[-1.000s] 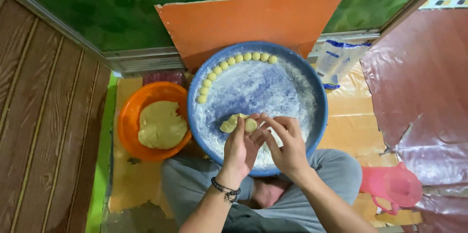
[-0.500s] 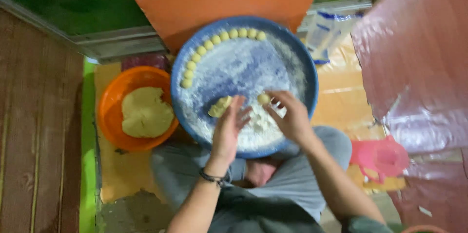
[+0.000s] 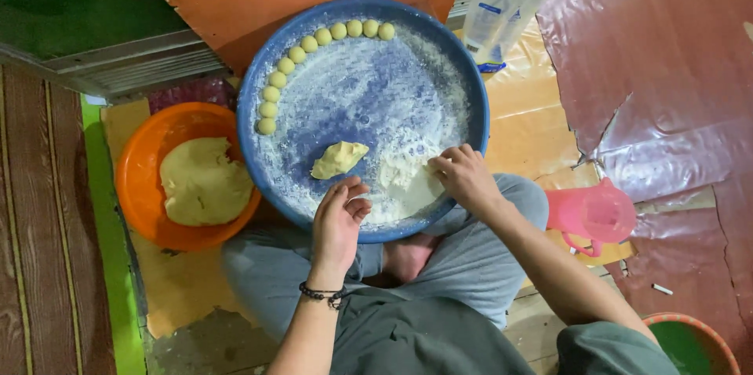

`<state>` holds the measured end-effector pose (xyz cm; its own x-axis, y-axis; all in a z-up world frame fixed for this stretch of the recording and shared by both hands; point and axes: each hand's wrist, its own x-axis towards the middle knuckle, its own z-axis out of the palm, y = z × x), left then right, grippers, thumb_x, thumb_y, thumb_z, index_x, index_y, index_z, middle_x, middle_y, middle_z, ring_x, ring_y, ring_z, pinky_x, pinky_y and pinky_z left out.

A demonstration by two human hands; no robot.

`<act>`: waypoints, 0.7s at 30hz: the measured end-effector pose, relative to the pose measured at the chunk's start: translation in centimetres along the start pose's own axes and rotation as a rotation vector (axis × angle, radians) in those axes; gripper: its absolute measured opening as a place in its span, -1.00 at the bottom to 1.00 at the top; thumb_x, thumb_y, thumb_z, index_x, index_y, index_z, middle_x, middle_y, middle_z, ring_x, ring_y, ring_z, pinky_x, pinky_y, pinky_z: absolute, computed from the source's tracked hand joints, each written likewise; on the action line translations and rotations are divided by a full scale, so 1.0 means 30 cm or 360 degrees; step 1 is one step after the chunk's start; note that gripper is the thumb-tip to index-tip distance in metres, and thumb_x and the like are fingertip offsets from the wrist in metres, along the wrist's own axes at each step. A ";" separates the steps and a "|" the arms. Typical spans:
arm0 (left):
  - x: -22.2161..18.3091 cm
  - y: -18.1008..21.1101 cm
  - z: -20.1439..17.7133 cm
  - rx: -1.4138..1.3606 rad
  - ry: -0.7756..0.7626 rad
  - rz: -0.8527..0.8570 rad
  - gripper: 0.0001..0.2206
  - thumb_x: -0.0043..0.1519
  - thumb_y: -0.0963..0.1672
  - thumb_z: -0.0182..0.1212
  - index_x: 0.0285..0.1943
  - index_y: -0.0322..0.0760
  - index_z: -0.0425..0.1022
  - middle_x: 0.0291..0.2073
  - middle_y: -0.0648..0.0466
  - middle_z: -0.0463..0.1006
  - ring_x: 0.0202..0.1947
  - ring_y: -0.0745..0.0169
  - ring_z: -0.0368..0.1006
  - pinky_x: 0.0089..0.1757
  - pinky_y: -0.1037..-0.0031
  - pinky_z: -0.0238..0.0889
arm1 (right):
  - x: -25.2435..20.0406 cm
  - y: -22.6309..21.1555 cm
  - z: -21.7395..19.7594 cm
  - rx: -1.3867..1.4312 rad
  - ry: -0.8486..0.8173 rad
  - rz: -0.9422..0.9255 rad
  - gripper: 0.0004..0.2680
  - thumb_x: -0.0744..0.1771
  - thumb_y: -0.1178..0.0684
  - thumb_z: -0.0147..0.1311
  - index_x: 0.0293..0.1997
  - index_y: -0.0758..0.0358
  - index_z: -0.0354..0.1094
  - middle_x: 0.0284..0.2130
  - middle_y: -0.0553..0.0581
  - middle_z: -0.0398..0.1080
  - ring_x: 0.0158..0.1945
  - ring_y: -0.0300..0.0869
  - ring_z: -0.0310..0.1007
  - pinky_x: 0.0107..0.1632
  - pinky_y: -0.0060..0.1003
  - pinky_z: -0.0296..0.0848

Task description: Rolling small pieces of dough into balls and then pressing an indentation into the center of each ball using a thumb.

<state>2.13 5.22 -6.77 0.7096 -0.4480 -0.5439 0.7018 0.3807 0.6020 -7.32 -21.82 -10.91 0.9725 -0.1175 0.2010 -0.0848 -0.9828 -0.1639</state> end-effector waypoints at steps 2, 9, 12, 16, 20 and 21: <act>-0.001 -0.005 -0.018 -0.0018 -0.0008 0.0010 -0.73 0.42 -0.12 -0.01 0.18 -0.34 0.51 -0.10 -0.13 0.63 -0.27 0.16 0.56 -0.11 0.39 0.40 | 0.001 0.034 0.024 -0.0014 0.0073 0.0050 -0.88 0.23 0.02 0.28 -0.20 -0.04 0.53 -0.36 0.01 0.44 -0.19 -0.09 0.38 -0.20 -0.26 0.37; -0.002 -0.022 -0.032 -0.0045 -0.0038 0.0000 -0.75 0.42 -0.12 0.00 0.16 -0.32 0.51 -0.13 -0.10 0.64 -0.29 0.19 0.56 -0.12 0.42 0.41 | 0.013 0.016 0.003 -0.0028 -0.0093 0.0065 -0.83 0.26 0.00 0.28 -0.10 -0.02 0.56 -0.31 0.02 0.40 -0.16 -0.10 0.29 -0.16 -0.24 0.35; -0.002 -0.019 -0.016 -0.0053 -0.0066 -0.0001 -0.75 0.42 -0.12 0.01 0.15 -0.30 0.51 -0.14 -0.11 0.65 -0.30 0.18 0.56 -0.13 0.41 0.41 | 0.073 0.048 -0.054 0.0590 -0.0366 0.0524 -0.83 0.30 0.04 0.25 -0.05 0.14 0.59 -0.30 0.14 0.55 -0.13 0.04 0.46 -0.06 -0.11 0.45; 0.010 -0.012 0.017 -0.0109 -0.0046 0.0020 -0.75 0.42 -0.12 0.00 0.14 -0.31 0.51 -0.13 -0.11 0.65 -0.28 0.16 0.57 -0.11 0.37 0.42 | 0.111 -0.009 -0.174 0.1442 -0.0422 0.0926 -0.75 0.42 -0.12 0.11 0.08 0.19 0.57 -0.24 0.24 0.59 -0.09 0.07 0.55 -0.04 -0.08 0.47; 0.012 0.008 0.145 -0.0488 -0.0066 -0.0203 -0.63 0.39 0.01 0.02 0.24 -0.25 0.48 0.09 -0.15 0.60 0.00 0.00 0.57 0.04 0.23 0.40 | 0.190 -0.184 -0.311 0.1721 -0.0338 0.0639 -0.74 0.40 -0.09 0.09 0.08 0.21 0.57 -0.24 0.26 0.52 -0.11 0.03 0.50 0.00 -0.05 0.47; 0.013 0.008 0.176 -0.0614 -0.0114 -0.0282 -0.56 0.38 0.07 0.02 0.28 -0.26 0.46 0.11 -0.18 0.58 0.02 -0.04 0.56 0.07 0.18 0.42 | 0.214 -0.241 -0.360 0.1668 -0.0298 0.0327 -0.71 0.44 -0.09 -0.04 0.18 0.20 0.53 -0.03 0.32 0.56 0.10 0.20 0.54 0.14 0.08 0.45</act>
<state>2.26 0.86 -3.77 0.5795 -0.5834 -0.5691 0.7940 0.5615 0.2330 -2.81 -17.02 1.98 0.9861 -0.1549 -0.0603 -0.1086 -0.3259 -0.9392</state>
